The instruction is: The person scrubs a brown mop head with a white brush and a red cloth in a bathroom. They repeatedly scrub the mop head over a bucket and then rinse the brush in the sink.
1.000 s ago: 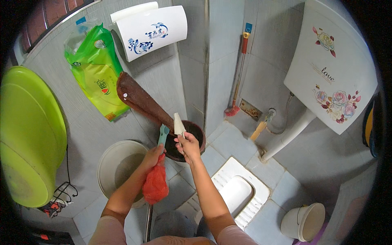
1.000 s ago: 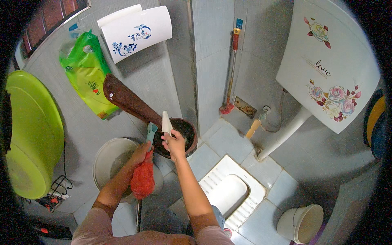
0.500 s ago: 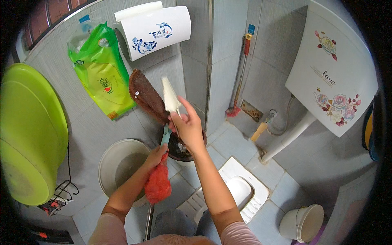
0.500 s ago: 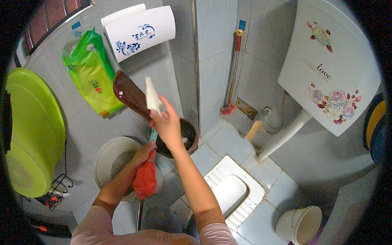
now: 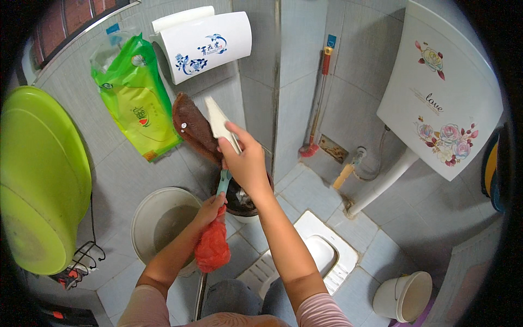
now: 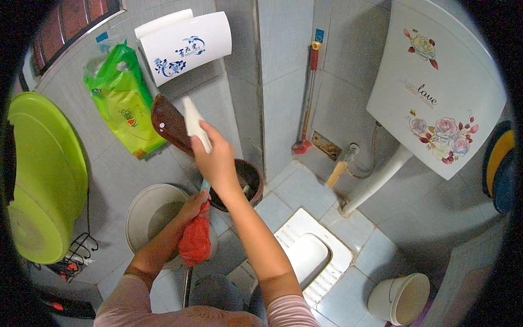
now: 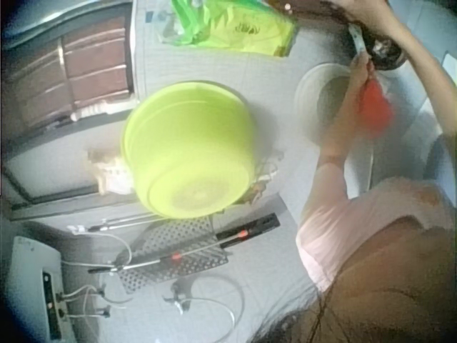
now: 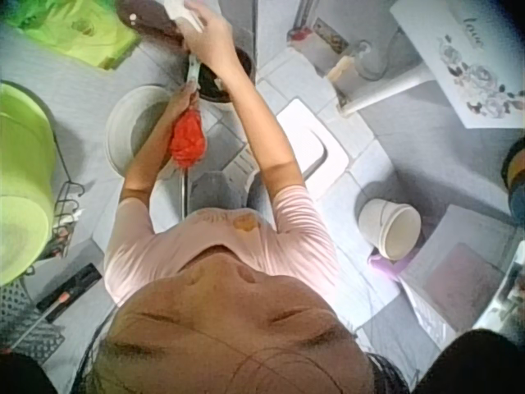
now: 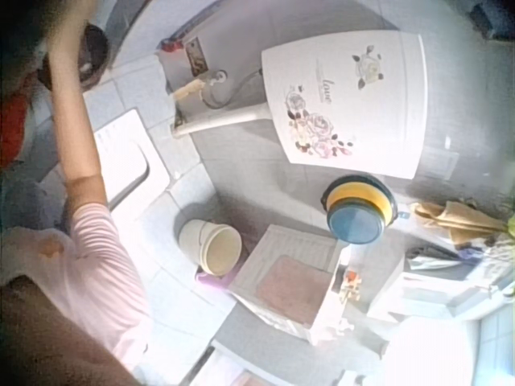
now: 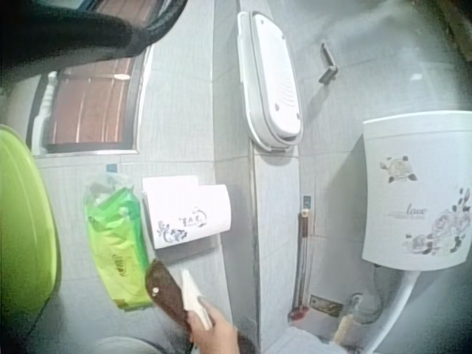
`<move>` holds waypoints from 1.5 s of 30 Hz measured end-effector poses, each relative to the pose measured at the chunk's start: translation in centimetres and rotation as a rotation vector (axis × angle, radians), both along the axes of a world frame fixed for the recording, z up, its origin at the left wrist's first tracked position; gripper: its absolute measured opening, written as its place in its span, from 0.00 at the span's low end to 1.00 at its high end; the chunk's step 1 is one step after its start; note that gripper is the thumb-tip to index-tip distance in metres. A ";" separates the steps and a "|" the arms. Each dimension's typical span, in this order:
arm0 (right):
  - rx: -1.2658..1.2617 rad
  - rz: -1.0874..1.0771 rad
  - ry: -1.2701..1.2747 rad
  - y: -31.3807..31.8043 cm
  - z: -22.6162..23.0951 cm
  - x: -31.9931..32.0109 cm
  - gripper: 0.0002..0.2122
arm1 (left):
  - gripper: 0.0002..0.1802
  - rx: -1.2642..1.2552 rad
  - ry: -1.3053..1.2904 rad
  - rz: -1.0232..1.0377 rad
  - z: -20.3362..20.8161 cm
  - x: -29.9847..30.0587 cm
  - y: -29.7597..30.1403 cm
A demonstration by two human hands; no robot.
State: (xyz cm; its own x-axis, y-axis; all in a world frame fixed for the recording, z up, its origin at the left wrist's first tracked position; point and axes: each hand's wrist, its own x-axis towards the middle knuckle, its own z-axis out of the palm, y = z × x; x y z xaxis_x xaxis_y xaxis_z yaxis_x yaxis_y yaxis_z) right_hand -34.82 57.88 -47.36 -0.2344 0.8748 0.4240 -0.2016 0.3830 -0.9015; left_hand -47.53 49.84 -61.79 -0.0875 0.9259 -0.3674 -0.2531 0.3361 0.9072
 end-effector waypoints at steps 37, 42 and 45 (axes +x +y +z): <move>0.316 -0.282 -0.070 -4.1 -4.6 -1.2 0.09 | 0.18 0.178 0.282 -0.003 -5.9 -0.9 1.1; 0.225 -0.292 -0.017 -4.7 -6.4 -1.8 0.10 | 0.18 0.176 0.253 -0.033 -5.9 -2.1 1.1; 0.274 -0.165 0.011 -5.7 -2.7 -2.5 0.09 | 0.19 0.152 0.276 0.009 -5.6 -2.1 0.2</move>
